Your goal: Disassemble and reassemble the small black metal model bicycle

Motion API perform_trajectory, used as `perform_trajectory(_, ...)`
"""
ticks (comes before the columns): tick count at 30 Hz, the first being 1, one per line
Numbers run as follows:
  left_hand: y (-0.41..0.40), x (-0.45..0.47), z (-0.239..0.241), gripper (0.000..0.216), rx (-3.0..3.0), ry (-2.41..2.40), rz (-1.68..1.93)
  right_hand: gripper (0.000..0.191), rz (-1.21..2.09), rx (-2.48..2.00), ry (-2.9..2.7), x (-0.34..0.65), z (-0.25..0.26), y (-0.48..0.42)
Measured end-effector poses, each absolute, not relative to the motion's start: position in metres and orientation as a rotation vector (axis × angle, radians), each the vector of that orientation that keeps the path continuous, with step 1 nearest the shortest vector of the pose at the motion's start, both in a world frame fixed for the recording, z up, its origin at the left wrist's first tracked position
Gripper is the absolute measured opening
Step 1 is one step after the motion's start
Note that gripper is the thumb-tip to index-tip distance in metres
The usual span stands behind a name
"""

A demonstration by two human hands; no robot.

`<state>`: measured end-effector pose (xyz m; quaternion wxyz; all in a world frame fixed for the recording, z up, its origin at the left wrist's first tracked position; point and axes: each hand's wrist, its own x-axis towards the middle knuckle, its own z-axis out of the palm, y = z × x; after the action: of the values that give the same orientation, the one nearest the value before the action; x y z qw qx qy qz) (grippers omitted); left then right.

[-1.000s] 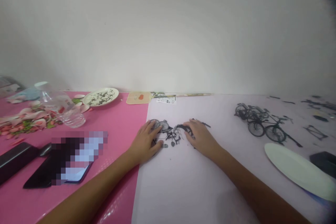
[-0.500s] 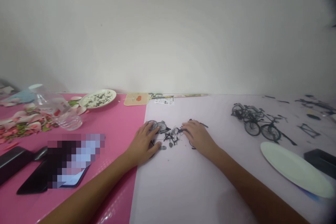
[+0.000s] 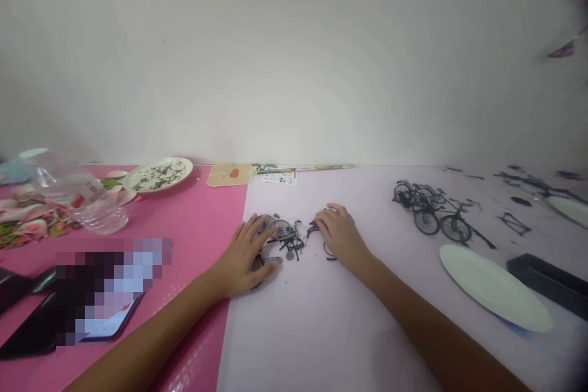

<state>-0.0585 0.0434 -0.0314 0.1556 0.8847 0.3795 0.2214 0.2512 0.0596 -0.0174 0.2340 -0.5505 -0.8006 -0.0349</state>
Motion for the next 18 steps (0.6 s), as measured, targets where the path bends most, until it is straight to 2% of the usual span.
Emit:
perform_trajectory(7, 0.045, -0.064, -0.023, 0.059, 2.423, 0.888, 0.734, 0.027, -0.191, -1.485, -2.069, 0.259, -0.004, 0.058)
perform_trajectory(18, 0.045, -0.058, -0.024, 0.058, 2.543, 1.019, 0.626, 0.024, -0.065, -1.336, -2.256, 0.257, -0.005, 0.056)
